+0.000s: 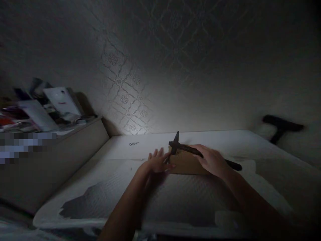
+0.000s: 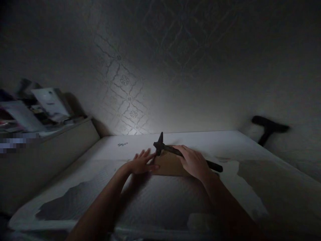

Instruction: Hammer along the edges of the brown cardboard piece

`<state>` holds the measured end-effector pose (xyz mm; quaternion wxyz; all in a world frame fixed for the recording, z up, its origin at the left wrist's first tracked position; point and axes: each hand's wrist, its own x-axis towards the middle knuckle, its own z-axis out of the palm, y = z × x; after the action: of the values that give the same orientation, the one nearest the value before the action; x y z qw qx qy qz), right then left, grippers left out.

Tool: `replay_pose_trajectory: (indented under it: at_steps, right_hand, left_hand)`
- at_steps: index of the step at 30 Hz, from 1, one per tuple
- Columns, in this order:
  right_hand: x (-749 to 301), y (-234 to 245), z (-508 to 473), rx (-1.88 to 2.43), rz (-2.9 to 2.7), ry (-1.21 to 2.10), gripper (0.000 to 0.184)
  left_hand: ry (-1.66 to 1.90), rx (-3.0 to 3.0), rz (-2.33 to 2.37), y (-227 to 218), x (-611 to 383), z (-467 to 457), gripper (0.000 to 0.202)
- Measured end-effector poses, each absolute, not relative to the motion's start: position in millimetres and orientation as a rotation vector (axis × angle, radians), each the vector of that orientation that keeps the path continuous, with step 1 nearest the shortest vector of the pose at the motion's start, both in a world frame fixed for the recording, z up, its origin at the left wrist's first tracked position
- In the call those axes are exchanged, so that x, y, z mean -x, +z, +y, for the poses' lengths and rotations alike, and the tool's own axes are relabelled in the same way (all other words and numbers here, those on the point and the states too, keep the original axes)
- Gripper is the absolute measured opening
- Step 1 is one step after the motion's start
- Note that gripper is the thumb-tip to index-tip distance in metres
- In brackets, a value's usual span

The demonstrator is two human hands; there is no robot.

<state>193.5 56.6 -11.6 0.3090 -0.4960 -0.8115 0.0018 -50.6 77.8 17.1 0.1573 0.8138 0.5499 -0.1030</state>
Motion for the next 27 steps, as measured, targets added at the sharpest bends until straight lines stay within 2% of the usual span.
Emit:
replay_pose_trajectory:
  at_steps: [27]
  right_hand:
    - [-193.3,-16.3,59.6,1.3,-2.087,0.063,0.039]
  left_hand:
    - [-0.286,-2.325,1.563,19.1,49.7,76.5,0.084]
